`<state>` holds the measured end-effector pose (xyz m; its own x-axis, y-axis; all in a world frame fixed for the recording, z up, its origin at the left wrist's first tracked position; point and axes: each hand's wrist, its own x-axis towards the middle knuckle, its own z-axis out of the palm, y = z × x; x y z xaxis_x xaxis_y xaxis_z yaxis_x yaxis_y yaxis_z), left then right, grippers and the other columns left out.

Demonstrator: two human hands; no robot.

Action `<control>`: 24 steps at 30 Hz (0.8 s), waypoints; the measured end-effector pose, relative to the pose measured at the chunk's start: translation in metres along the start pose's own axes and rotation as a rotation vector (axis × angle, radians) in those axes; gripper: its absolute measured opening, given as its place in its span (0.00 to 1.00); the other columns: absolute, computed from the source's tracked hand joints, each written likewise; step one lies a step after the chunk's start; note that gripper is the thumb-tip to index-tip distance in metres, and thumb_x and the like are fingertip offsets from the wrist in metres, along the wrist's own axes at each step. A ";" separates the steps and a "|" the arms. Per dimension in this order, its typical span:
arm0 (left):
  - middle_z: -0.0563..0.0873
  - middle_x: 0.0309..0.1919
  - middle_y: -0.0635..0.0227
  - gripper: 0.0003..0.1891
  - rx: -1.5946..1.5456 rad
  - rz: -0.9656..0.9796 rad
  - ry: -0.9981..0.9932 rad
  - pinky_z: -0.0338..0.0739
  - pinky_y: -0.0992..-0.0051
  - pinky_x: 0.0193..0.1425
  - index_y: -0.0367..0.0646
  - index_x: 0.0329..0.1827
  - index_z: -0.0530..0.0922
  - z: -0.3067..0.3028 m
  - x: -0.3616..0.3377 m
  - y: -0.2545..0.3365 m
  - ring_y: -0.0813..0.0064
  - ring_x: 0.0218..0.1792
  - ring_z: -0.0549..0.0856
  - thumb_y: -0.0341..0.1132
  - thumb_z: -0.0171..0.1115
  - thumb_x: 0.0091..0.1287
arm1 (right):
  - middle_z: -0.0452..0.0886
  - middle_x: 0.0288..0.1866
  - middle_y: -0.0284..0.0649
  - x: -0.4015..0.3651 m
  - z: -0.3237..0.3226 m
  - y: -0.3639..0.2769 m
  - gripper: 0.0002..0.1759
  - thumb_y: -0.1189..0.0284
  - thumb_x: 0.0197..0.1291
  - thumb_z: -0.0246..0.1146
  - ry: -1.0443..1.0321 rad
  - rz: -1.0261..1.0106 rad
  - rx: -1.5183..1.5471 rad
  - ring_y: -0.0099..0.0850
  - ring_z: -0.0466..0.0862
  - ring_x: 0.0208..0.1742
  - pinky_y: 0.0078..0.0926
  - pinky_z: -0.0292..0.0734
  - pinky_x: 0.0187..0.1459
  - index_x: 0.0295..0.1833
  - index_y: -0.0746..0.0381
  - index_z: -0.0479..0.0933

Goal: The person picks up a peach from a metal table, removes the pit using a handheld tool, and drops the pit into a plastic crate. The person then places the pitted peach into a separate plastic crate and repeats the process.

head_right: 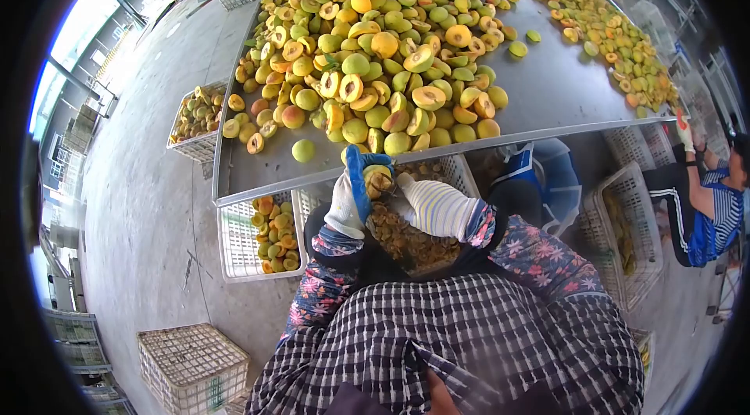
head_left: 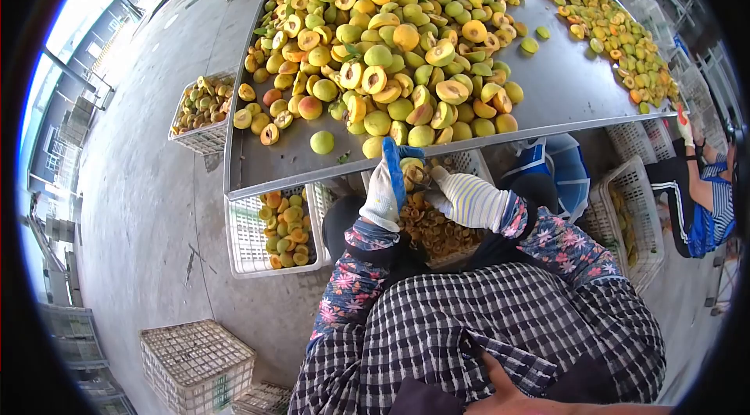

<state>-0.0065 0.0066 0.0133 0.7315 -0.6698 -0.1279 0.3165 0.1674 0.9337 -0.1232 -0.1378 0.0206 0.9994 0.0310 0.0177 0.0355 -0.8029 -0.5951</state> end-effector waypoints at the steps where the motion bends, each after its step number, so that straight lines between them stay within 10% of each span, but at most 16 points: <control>1: 0.86 0.39 0.63 0.31 -0.011 -0.036 -0.032 0.78 0.74 0.55 0.36 0.53 0.79 0.000 0.001 0.001 0.71 0.41 0.85 0.57 0.36 0.80 | 0.82 0.35 0.57 0.000 0.003 0.006 0.18 0.66 0.69 0.58 0.020 -0.017 0.095 0.56 0.83 0.39 0.47 0.78 0.40 0.52 0.70 0.69; 5: 0.85 0.39 0.60 0.30 -0.001 0.518 0.210 0.79 0.71 0.55 0.34 0.51 0.77 0.026 0.005 -0.015 0.68 0.42 0.85 0.56 0.39 0.80 | 0.82 0.41 0.57 0.002 0.002 -0.011 0.16 0.69 0.69 0.59 0.189 -0.021 0.311 0.56 0.83 0.44 0.43 0.77 0.45 0.55 0.69 0.70; 15: 0.86 0.29 0.59 0.38 -0.252 -0.114 0.103 0.81 0.71 0.37 0.35 0.33 0.81 0.003 0.013 -0.013 0.67 0.27 0.84 0.64 0.39 0.77 | 0.83 0.50 0.53 -0.002 -0.002 -0.012 0.20 0.69 0.70 0.60 -0.173 0.188 0.461 0.47 0.83 0.52 0.38 0.76 0.54 0.63 0.65 0.71; 22: 0.86 0.35 0.66 0.35 0.105 0.440 0.030 0.76 0.74 0.46 0.36 0.42 0.82 -0.002 0.015 -0.032 0.74 0.37 0.82 0.60 0.36 0.79 | 0.81 0.46 0.63 0.010 0.009 0.017 0.23 0.60 0.72 0.56 0.115 -0.071 0.269 0.61 0.80 0.50 0.47 0.77 0.49 0.60 0.67 0.72; 24: 0.87 0.36 0.66 0.32 -0.131 0.190 0.160 0.79 0.75 0.48 0.33 0.44 0.83 0.002 0.014 -0.036 0.76 0.38 0.84 0.56 0.40 0.80 | 0.81 0.35 0.63 0.009 0.009 0.010 0.21 0.61 0.71 0.55 0.131 -0.066 0.112 0.61 0.82 0.38 0.52 0.77 0.39 0.59 0.67 0.72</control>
<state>-0.0088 -0.0100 -0.0215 0.8677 -0.4968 -0.0153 0.2322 0.3779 0.8962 -0.1137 -0.1407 0.0078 0.9871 -0.0018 0.1599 0.1080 -0.7300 -0.6748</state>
